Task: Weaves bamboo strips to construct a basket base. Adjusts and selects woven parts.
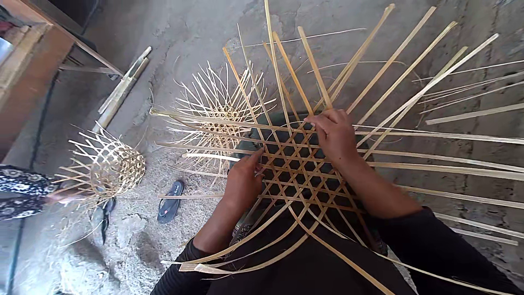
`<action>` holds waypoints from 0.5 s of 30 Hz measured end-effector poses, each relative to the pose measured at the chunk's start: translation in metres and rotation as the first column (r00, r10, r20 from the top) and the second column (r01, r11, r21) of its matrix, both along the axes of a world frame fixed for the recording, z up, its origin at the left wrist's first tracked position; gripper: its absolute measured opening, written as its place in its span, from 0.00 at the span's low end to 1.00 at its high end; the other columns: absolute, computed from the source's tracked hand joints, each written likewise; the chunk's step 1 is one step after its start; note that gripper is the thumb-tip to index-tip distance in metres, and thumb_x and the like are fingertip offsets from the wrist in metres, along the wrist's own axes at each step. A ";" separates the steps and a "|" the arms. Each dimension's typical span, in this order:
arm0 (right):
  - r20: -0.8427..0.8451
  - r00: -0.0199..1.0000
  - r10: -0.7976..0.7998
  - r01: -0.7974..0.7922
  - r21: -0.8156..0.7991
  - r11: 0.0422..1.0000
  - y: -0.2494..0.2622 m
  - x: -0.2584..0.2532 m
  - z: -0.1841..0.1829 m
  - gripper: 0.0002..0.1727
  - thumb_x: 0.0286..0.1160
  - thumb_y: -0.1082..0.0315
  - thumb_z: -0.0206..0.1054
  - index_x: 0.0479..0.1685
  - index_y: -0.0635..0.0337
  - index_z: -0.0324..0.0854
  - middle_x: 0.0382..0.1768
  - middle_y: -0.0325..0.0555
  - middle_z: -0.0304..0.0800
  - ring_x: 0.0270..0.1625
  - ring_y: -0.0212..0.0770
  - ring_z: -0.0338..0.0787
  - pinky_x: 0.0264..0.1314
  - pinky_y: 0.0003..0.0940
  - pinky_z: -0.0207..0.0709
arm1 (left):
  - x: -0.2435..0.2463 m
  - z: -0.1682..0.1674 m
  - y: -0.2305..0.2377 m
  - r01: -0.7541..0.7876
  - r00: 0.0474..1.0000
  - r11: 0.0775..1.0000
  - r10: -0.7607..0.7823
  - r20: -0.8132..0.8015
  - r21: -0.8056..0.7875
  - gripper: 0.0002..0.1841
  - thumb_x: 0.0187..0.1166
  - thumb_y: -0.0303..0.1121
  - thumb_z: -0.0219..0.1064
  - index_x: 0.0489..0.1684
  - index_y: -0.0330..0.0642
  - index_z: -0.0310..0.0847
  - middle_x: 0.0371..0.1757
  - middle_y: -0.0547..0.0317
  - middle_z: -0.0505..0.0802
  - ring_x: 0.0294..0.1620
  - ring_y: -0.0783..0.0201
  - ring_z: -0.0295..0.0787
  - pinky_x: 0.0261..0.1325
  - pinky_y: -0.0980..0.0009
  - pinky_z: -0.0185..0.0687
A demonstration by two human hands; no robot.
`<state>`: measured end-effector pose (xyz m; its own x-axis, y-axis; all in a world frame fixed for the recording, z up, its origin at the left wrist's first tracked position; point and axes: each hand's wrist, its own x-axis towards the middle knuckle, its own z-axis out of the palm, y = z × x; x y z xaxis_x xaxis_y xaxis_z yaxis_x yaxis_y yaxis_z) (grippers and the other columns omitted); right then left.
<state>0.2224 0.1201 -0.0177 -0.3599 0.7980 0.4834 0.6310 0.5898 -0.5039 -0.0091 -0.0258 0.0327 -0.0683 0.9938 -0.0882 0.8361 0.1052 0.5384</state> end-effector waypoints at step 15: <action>0.000 1.000 -0.006 0.006 -0.058 0.998 0.000 -0.001 0.005 0.14 0.88 0.67 0.60 0.54 0.49 0.93 0.49 0.52 0.91 0.56 0.55 0.87 0.61 0.51 0.81 | 0.015 -0.035 0.039 -0.512 0.104 0.838 0.280 0.955 -0.190 0.12 0.93 0.30 0.36 0.48 0.43 0.67 0.32 0.58 0.89 0.30 0.64 0.90 0.41 0.67 0.89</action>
